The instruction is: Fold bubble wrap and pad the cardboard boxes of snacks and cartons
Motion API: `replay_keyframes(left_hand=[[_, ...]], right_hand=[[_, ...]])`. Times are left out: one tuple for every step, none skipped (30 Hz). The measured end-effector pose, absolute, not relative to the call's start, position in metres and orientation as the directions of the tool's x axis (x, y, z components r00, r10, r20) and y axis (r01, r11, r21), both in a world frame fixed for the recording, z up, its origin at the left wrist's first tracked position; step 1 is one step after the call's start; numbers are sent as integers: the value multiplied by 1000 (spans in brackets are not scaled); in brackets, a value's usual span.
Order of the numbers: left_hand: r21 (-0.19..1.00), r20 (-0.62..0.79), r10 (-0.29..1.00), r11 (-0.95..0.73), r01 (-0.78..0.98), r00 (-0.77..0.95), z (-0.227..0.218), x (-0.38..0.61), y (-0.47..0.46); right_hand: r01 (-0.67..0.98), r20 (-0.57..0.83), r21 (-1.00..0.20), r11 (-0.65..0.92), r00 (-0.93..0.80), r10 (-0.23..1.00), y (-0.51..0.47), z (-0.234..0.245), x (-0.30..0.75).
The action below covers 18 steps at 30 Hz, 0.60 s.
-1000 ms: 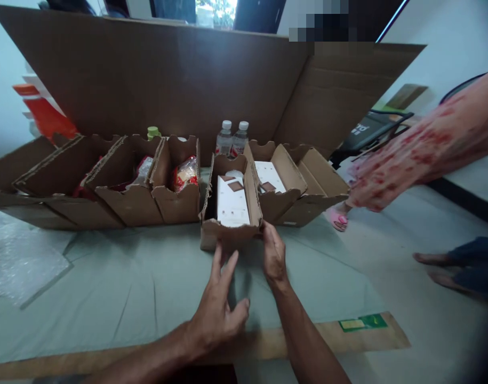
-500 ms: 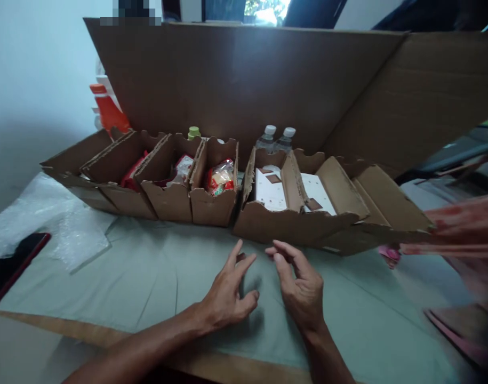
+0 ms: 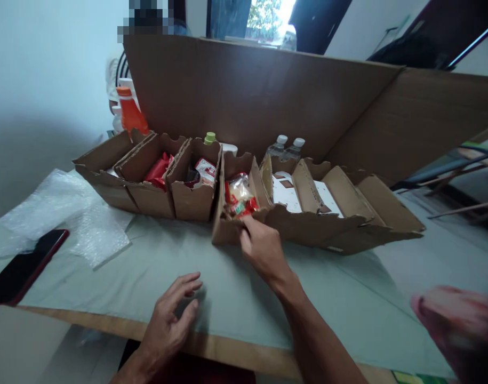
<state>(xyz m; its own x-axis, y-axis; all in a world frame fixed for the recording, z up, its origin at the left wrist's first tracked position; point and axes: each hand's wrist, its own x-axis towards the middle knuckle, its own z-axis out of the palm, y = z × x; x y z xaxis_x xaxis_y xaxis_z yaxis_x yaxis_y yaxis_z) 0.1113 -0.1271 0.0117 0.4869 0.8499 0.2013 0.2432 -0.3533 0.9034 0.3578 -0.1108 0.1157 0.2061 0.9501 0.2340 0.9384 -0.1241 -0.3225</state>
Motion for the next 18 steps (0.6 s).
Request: replay_keyframes(left_hand=[[899,227,860,-366,242,457,15,106,-126],[896,250,873,-373,242,420,18,102,-125],[894,269,886,-375,244,378,20,99,-124],[895,281,898,-372,245,338,21,97,-124],[898,285,907,-366,246,311,22,97,-125],[901,281,911,-359,243,303,22,98,-127],[905,267,908,-351,239,322,21,101,-129],[908,248,899,-346,238,361,19,105,-132],[907,224,883,-344,242,412,18,110,-136],[905,200,862,-345,250,465,17,115,-140],[900,179,842,-349,263,508,15,121,-144],[894,162,827,-354,276,539,15,126,-148],[890,149,817,-356,284,557,14,131,-151],[890,142,812,-354,285,566,14,135,-154],[895,133,810,-346,282,571,14,139,-156],[900,126,812,-335,278,570,14,144,-157],[905,116,816,-322,278,566,14,149,-156],[908,108,823,-310,282,558,14,155,-154]], right_hand=[[940,283,-336,-50,152,947,-139,114,359],[935,306,-353,36,80,949,-169,112,362],[925,340,-363,113,19,940,-201,110,367],[912,386,-377,161,-4,922,-231,108,373],[902,422,-400,162,24,906,-260,106,382],[892,437,-440,105,111,892,-286,103,391],[871,444,-492,3,248,861,-309,99,400],[824,438,-556,-106,399,805,-328,94,408],[754,414,-623,-207,543,730,-344,87,415],[671,373,-685,-284,658,655,-357,79,419],[595,325,-732,-332,733,597,-366,70,421],[543,282,-759,-360,773,569,-373,59,421],[515,245,-767,-383,786,567,-377,48,418],[508,215,-762,-402,783,584,-378,38,415],[513,191,-751,-416,772,607,-376,29,410],[519,170,-742,-424,757,630,-371,22,406],[521,151,-738,-428,746,649,-363,18,403],[516,136,-743,-427,741,658,-353,16,402]])
